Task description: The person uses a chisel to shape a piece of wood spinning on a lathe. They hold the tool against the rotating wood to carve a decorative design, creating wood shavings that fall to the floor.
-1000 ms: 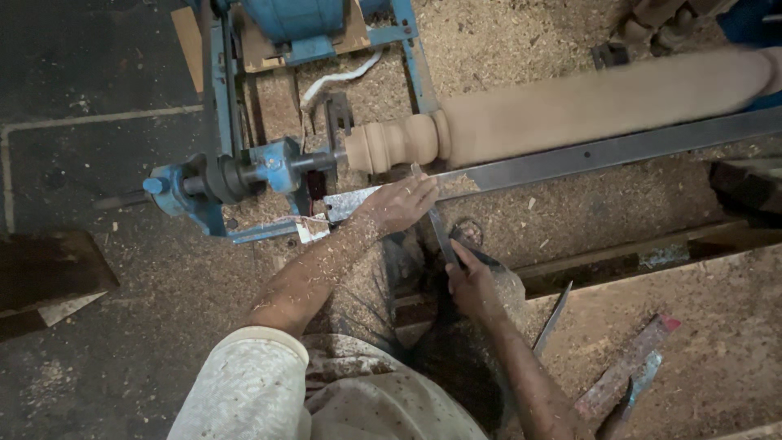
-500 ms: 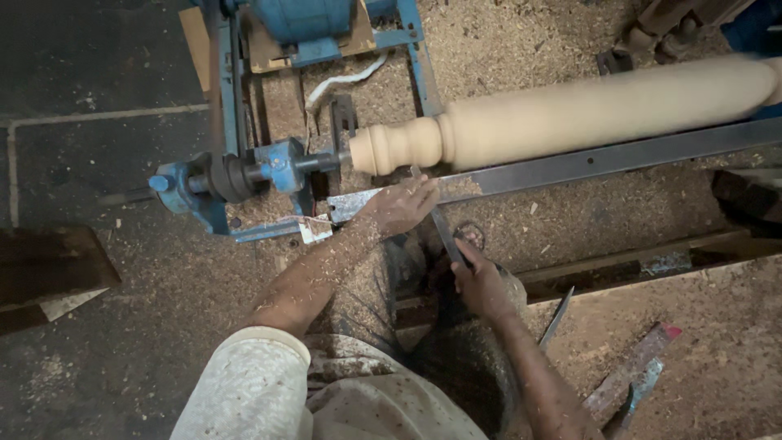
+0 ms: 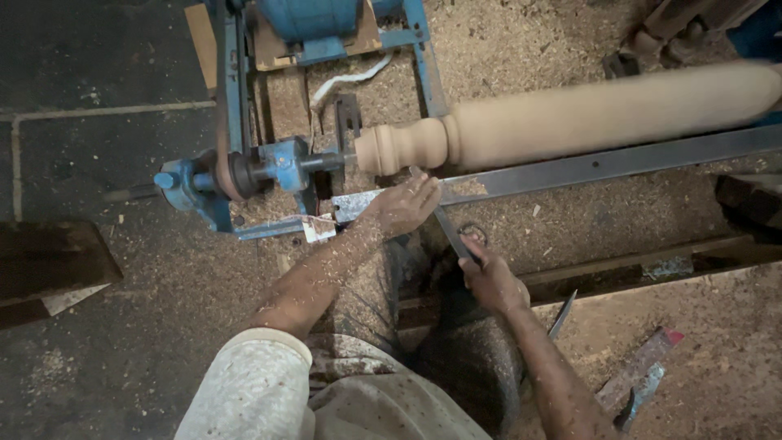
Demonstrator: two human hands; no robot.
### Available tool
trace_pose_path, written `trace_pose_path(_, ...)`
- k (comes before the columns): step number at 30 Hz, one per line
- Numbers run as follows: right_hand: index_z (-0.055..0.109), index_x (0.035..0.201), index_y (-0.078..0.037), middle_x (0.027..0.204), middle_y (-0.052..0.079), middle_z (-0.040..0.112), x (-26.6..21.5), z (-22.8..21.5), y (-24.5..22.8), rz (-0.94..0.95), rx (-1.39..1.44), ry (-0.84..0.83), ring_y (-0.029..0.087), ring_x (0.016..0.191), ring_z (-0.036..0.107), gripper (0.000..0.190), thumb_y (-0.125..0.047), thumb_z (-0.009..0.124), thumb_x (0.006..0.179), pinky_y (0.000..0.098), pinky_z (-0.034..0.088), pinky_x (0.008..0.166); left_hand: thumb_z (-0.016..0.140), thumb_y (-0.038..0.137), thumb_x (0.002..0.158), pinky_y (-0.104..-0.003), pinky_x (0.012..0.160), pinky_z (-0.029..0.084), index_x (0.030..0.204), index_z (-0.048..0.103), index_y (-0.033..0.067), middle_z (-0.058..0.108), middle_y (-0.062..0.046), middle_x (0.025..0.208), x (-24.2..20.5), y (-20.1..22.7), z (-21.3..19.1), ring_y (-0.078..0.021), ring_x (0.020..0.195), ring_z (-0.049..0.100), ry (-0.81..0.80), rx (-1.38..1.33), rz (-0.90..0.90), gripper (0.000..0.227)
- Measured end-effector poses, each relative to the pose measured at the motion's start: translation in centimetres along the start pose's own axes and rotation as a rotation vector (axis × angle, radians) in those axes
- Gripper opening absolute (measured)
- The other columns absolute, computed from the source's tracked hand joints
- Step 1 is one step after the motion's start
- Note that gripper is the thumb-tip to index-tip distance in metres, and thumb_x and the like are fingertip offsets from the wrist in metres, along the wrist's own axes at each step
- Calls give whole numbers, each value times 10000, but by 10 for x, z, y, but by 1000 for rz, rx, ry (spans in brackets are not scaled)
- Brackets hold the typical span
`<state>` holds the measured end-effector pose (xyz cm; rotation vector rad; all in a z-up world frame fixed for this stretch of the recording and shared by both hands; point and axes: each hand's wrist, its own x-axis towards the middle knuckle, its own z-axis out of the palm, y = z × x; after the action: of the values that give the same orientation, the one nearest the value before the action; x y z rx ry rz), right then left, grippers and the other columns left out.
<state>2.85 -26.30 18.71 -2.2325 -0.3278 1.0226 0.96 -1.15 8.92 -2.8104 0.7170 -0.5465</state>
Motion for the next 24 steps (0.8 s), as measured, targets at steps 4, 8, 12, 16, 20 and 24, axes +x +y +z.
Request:
trace_pose_path(4, 473, 1513, -245, 1389, -52, 575, 0, -2, -2, 27, -6, -27, 139, 649, 568, 544, -182, 586, 985, 318, 537, 706, 515, 205, 1029, -442, 1059, 551, 1304, 586, -102, 653, -267, 1303, -5, 2, 2, -406, 1213, 662, 22, -79, -61, 418)
trace_pose_path(8, 508, 1507, -214, 1166, 13, 709, 5, -5, -4, -28, 35, -41, 135, 648, 527, 545, -134, 588, 974, 348, 517, 659, 528, 196, 1022, -436, 1014, 573, 1306, 599, -95, 658, -264, 1285, -4, 4, 5, -401, 1178, 667, 98, -81, -88, 413)
trace_pose_path(12, 550, 1511, -193, 862, 51, 658, 9, -6, 2, -29, 19, -64, 124, 642, 535, 505, -143, 580, 1009, 314, 506, 625, 530, 202, 983, -430, 979, 594, 1268, 617, -70, 668, -258, 1272, -7, 6, 3, -402, 1177, 678, 102, -82, -109, 404)
trace_pose_path(16, 551, 1502, -202, 732, 1, 582, 17, -6, 4, 31, 74, -62, 122, 602, 509, 517, -140, 589, 991, 292, 474, 569, 539, 188, 996, -434, 971, 594, 1279, 630, -68, 673, -260, 1269, -9, 6, -4, -402, 1162, 679, 132, -58, -121, 392)
trace_pose_path(20, 554, 1500, -189, 672, -26, 563, 19, -11, 3, -26, 65, -90, 109, 584, 520, 508, -146, 587, 995, 279, 474, 552, 555, 188, 980, -437, 963, 592, 1255, 637, -55, 676, -242, 1264, -6, 5, -11, -395, 1164, 679, 149, -68, -155, 377)
trace_pose_path(24, 513, 1531, -265, 646, -7, 537, 13, -28, -18, 187, 41, -127, 125, 560, 475, 535, -202, 587, 1005, 301, 438, 527, 559, 184, 958, -425, 984, 592, 1231, 649, -45, 680, -220, 1210, -6, 2, -23, -373, 1144, 676, 177, 7, -148, 367)
